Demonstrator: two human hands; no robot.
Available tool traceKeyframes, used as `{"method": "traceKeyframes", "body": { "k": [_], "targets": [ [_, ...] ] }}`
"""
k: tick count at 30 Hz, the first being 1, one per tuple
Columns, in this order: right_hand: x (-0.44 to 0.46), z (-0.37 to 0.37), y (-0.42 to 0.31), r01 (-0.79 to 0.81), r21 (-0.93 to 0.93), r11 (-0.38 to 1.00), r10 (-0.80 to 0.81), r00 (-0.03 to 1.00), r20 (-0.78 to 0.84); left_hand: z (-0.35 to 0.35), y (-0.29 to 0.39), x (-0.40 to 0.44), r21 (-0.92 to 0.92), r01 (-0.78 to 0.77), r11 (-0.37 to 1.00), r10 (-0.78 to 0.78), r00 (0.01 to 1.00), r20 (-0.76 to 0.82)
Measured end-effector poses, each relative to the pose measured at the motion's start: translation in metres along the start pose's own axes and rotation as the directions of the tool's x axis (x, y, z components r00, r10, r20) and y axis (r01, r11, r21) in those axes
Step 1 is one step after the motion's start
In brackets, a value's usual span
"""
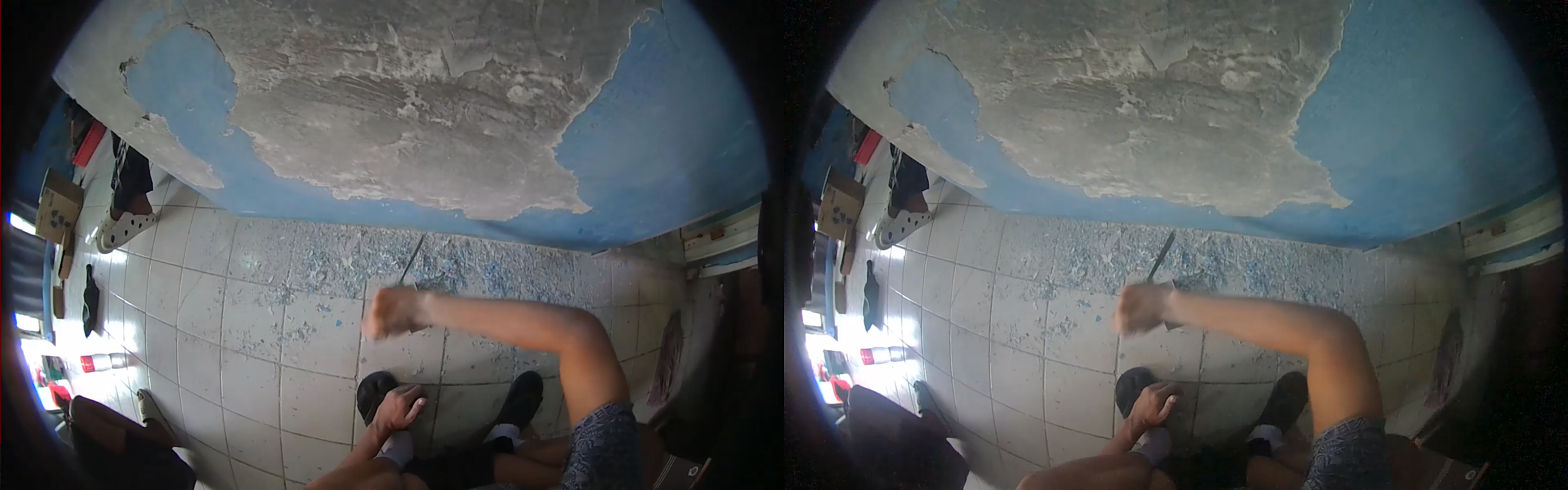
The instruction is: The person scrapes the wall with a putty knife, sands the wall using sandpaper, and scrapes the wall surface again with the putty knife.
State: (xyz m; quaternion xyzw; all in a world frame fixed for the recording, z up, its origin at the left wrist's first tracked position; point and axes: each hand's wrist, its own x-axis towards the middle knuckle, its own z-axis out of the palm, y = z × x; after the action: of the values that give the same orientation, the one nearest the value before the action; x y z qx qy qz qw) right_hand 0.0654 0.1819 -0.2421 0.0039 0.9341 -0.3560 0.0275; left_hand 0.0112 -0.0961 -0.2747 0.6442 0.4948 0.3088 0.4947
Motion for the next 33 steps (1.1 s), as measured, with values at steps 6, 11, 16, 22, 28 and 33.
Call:
{"method": "traceKeyframes", "body": {
  "k": [6,11,16,22,28,33],
  "targets": [
    [-0.014,0.001,0.008,-0.184,0.34,0.922,0.212,0.976,-0.046,-0.002,0.004,0.002,-0.013,0.011,1.0,-0.011,1.0,-0.007],
    [-0.022,-0.033,0.048,-0.022,-0.168,0.985,-0.008,0.984,-0.176,0.001,0.01,0.002,0.014,0.021,1.0,-0.021,1.0,-0.006],
    [-0.023,-0.02,-0.003,-0.207,0.028,0.978,0.209,0.974,-0.084,-0.004,0.009,0.004,0.014,0.055,0.998,-0.056,0.997,0.047],
    [-0.036,-0.046,0.001,-0.188,-0.376,0.907,0.171,0.982,-0.079,0.0,0.013,0.002,0.015,0.044,0.999,-0.044,0.999,-0.012],
    [-0.065,-0.042,0.048,-0.209,-0.383,0.9,0.181,0.977,-0.109,0.001,0.013,0.005,0.03,0.039,0.999,-0.039,0.999,0.009],
    [-0.086,-0.028,-0.011,-0.024,-0.31,0.95,0.0,0.997,-0.076,0.001,0.012,0.006,0.039,0.023,0.999,-0.023,1.0,0.014]
  ]
}}
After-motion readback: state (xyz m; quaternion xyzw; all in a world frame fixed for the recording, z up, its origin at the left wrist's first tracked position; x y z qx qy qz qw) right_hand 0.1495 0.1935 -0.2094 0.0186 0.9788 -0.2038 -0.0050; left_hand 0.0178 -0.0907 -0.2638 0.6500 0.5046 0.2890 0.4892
